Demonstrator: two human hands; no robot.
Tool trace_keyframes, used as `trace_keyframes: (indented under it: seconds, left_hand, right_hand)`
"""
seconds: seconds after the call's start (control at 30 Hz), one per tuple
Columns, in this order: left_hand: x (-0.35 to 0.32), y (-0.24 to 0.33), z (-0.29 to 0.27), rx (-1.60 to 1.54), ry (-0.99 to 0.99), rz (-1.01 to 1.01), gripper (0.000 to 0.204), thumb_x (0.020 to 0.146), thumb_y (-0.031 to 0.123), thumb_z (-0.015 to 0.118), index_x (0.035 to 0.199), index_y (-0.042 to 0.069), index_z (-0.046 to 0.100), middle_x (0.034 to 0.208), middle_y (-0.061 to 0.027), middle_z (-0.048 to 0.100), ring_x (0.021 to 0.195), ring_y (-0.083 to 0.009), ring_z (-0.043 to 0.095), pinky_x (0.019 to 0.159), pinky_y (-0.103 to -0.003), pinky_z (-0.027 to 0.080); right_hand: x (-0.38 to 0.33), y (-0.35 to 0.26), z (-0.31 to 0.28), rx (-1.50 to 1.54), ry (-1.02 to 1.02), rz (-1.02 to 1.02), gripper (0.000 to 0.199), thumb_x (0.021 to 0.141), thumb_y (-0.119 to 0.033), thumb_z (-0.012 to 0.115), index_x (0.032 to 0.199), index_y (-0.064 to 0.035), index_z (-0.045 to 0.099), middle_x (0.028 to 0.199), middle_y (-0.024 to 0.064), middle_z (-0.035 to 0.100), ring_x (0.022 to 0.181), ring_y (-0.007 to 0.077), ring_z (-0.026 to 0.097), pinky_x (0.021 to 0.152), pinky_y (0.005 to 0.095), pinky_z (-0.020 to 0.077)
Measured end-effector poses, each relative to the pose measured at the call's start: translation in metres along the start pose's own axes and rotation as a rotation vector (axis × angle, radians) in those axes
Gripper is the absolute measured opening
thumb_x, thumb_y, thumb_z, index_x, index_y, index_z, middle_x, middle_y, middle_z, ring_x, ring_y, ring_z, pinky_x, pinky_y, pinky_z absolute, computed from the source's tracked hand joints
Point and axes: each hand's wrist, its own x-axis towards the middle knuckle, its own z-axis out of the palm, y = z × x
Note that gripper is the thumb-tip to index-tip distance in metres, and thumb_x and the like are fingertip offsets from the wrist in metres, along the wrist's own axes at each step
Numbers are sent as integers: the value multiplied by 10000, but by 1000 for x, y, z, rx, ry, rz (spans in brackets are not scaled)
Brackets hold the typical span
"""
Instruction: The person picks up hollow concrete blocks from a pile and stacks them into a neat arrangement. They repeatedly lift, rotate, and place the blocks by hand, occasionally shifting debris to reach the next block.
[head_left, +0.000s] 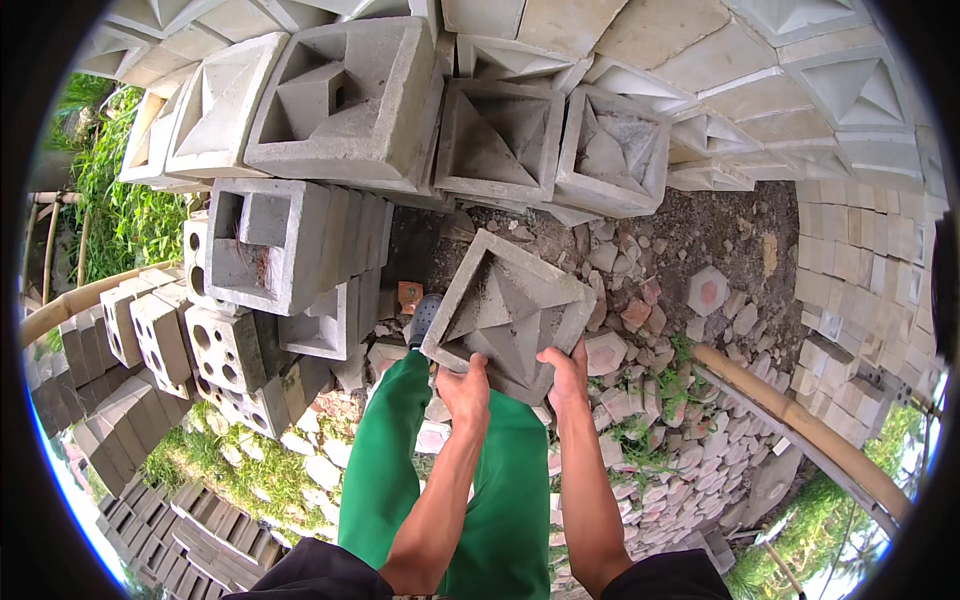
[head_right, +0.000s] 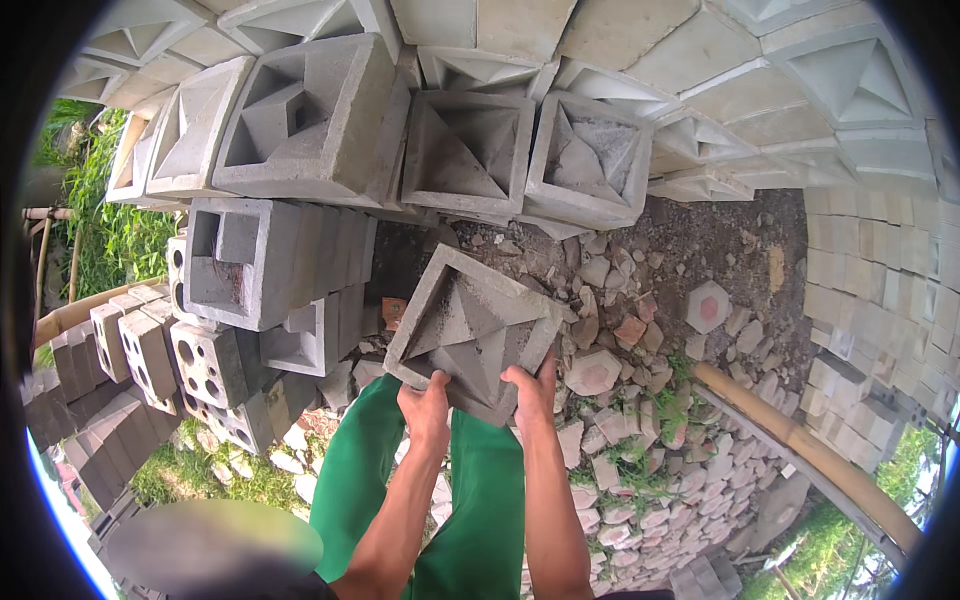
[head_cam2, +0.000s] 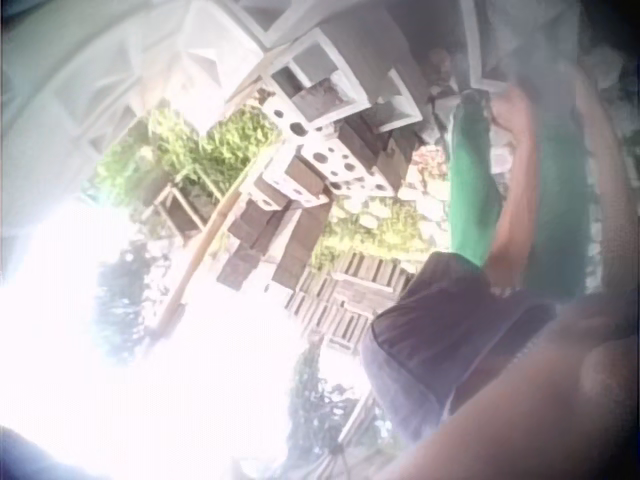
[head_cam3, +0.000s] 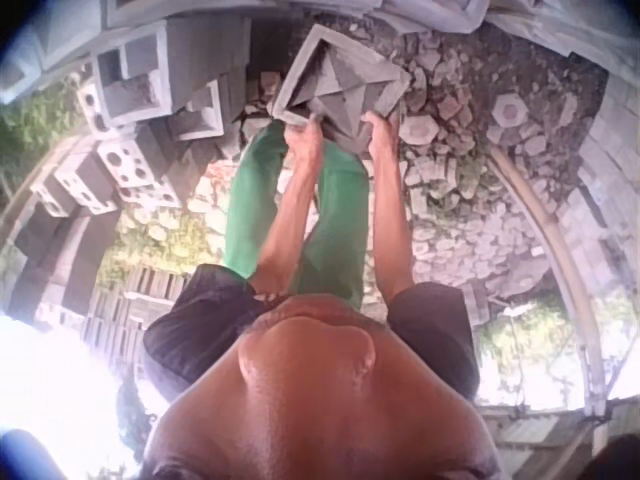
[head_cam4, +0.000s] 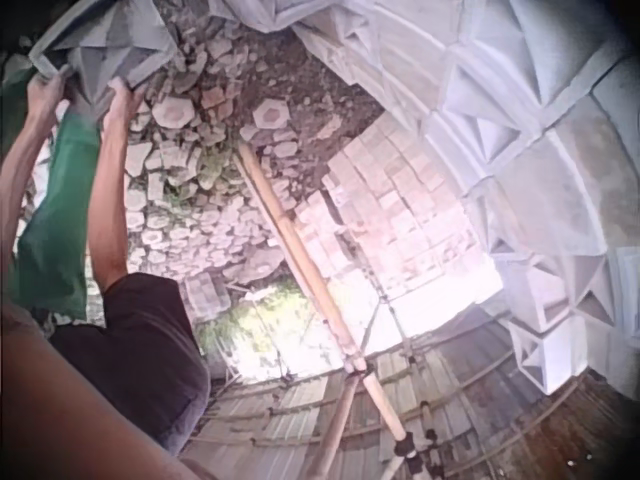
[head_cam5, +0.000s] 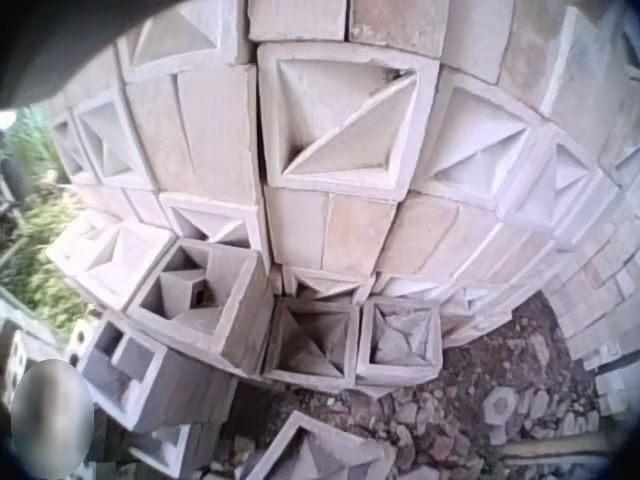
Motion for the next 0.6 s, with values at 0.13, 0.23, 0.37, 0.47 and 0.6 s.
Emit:
trace_keyframes:
  seconds: [0.13, 0.23, 0.37, 0.47, 0.6]
  left_hand:
    - [1, 50, 31, -44, -28, 73, 331, 765, 55, 687, 1065, -48, 594, 979, -67, 655, 859, -175, 598, 831, -323, 462]
    - [7, 99, 54, -87, -44, 148, 340, 785, 69, 670, 1089, -68, 606, 1031, -112, 688, 922, -202, 625, 865, -339, 476]
    - [46, 135, 89, -114, -75, 140, 420, 777, 142, 714, 1108, -61, 554, 1033, -108, 630, 867, -187, 595, 703, -365, 491]
    - [79, 152, 114, -224, -114, 131, 434, 784, 155, 706, 1107, -79, 535, 1045, -141, 609, 909, -211, 601, 718, -395, 519]
    - [77, 199, 140, -253, -18, -51, 364, 800, 96, 692, 1087, -100, 584, 1000, -124, 677, 826, -209, 610, 750, -353, 492]
  right_hand:
    - [16, -50, 30, -11, 38, -164, 707, 649, 33, 594, 1346, -15, 485, 1125, 75, 595, 1004, 191, 559, 860, 316, 466]
    - [42, -86, 59, -28, -3, -284, 698, 642, 23, 594, 1332, -17, 497, 1111, 73, 596, 1001, 191, 559, 870, 304, 461]
    - [94, -133, 98, -114, -70, -380, 774, 628, 27, 589, 1393, -15, 477, 1120, 64, 605, 997, 187, 567, 880, 285, 456]
    - [125, -163, 130, -176, -128, -488, 841, 634, 45, 583, 1459, -35, 441, 1153, 62, 616, 980, 169, 571, 860, 280, 467]
    - [166, -184, 145, -225, -208, -453, 823, 642, 78, 587, 1448, -38, 468, 1127, 53, 636, 958, 151, 579, 824, 275, 485]
